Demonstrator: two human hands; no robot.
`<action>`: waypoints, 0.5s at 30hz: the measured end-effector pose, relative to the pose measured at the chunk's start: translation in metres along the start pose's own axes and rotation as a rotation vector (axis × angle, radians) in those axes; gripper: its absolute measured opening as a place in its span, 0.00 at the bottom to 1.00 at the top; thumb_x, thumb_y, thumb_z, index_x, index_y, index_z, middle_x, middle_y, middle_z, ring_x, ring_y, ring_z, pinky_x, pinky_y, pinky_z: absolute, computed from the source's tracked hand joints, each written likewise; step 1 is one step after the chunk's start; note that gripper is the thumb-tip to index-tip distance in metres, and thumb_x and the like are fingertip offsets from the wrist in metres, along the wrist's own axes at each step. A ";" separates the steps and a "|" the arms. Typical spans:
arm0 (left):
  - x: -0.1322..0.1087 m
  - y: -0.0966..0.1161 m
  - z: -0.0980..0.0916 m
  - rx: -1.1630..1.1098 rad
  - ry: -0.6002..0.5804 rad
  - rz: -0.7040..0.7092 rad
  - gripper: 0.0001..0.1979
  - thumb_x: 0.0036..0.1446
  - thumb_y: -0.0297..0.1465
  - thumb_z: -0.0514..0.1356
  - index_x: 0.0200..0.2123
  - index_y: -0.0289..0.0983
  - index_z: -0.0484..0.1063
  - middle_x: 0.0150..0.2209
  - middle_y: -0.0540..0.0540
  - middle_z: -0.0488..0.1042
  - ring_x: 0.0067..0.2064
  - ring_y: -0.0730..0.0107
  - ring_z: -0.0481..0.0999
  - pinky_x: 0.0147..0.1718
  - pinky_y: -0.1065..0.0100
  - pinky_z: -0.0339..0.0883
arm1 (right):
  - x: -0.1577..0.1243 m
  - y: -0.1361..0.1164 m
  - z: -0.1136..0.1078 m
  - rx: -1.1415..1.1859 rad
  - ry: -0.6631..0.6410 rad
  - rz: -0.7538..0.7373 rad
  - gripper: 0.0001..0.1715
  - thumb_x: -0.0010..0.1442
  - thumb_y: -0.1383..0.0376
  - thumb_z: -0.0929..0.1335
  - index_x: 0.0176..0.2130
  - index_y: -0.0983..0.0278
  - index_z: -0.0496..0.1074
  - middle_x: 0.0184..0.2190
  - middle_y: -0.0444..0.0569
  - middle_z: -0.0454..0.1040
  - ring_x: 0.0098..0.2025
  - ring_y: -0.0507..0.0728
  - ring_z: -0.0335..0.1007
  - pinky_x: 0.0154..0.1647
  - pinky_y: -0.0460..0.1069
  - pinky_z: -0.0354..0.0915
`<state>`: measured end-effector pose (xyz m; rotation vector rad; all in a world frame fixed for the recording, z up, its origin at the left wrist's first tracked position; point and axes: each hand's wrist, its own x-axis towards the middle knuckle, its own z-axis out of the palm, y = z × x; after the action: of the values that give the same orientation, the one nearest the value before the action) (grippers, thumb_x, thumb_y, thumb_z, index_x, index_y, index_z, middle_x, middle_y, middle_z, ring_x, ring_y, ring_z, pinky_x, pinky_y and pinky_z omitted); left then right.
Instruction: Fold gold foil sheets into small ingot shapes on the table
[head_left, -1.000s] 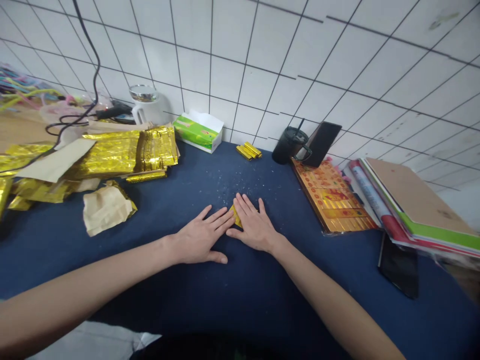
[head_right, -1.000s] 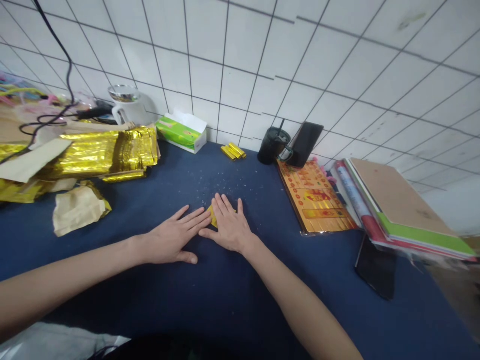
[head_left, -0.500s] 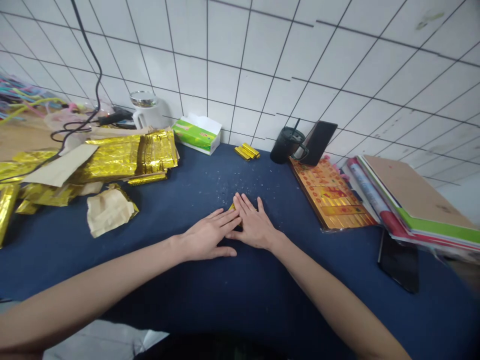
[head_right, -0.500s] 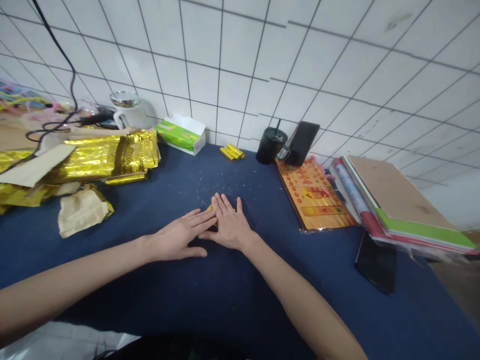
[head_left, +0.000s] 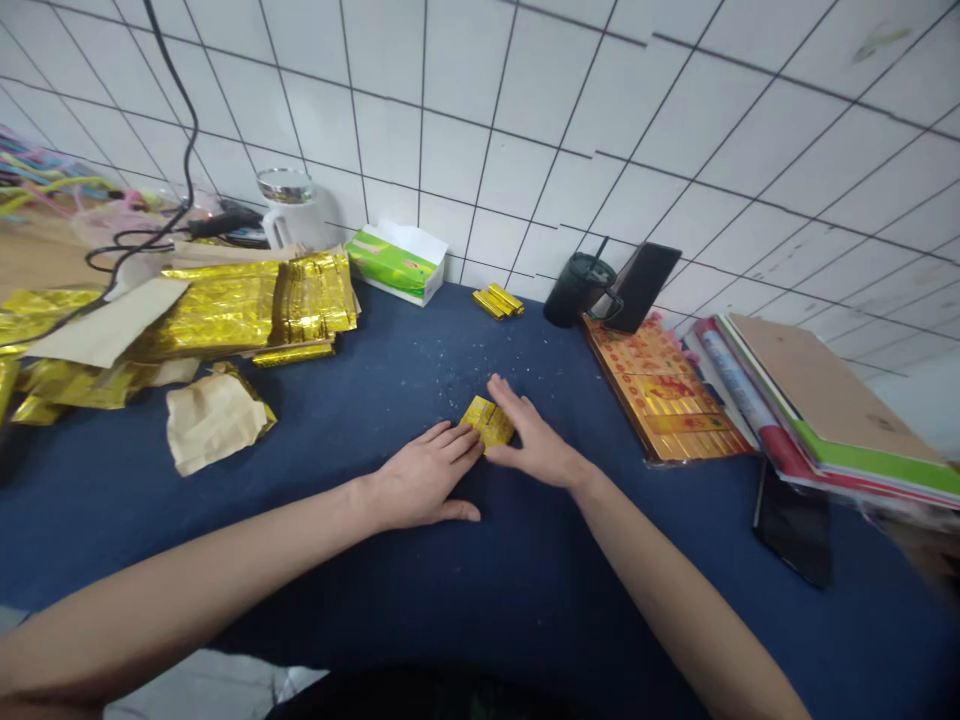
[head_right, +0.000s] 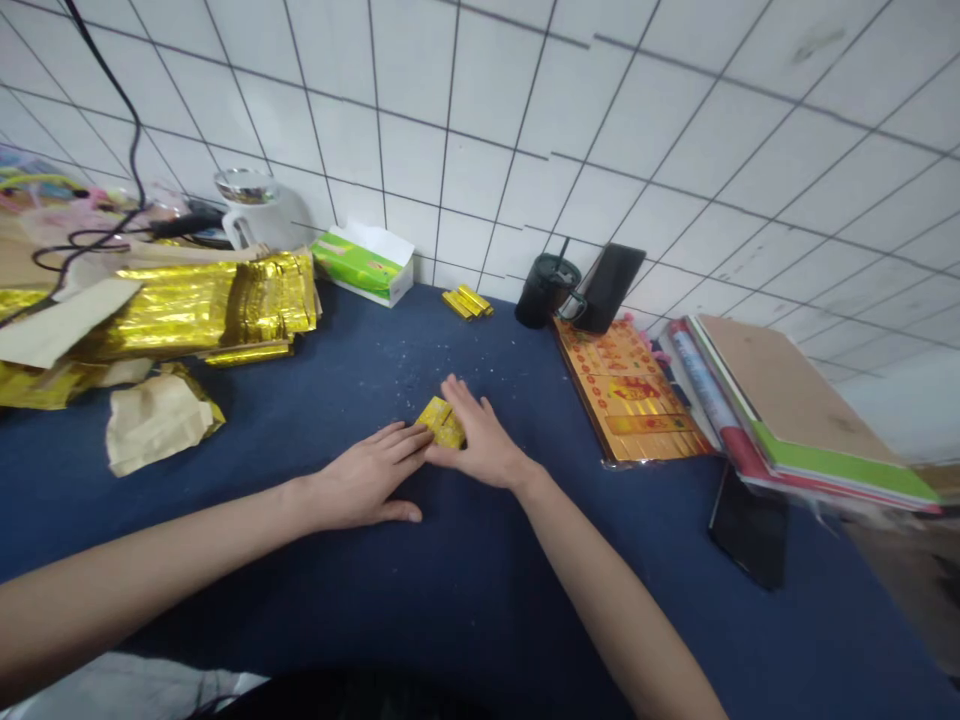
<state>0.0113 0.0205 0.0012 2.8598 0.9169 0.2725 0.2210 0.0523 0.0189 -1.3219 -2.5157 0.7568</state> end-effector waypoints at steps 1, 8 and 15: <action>0.000 0.000 0.000 0.004 0.006 0.002 0.37 0.52 0.53 0.49 0.55 0.30 0.58 0.56 0.35 0.61 0.59 0.53 0.57 0.57 0.56 0.47 | -0.004 0.000 -0.007 0.043 0.052 -0.001 0.48 0.55 0.42 0.56 0.63 0.62 0.34 0.64 0.54 0.34 0.65 0.60 0.28 0.60 0.64 0.37; 0.002 0.000 -0.002 -0.014 0.006 0.009 0.39 0.51 0.54 0.50 0.56 0.30 0.57 0.56 0.35 0.60 0.59 0.53 0.56 0.57 0.57 0.47 | -0.012 -0.015 0.003 -0.196 -0.077 -0.181 0.44 0.58 0.44 0.54 0.63 0.65 0.36 0.64 0.55 0.38 0.65 0.61 0.31 0.61 0.64 0.34; 0.001 0.000 -0.001 -0.003 -0.012 0.013 0.39 0.51 0.54 0.49 0.55 0.29 0.57 0.57 0.35 0.59 0.60 0.53 0.55 0.57 0.56 0.46 | 0.008 0.008 0.017 -0.361 -0.062 -0.146 0.42 0.59 0.45 0.52 0.63 0.67 0.39 0.64 0.57 0.39 0.64 0.63 0.32 0.59 0.68 0.33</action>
<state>0.0118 0.0206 0.0023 2.8626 0.8958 0.2570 0.2153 0.0564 0.0001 -1.2081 -2.8586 0.3280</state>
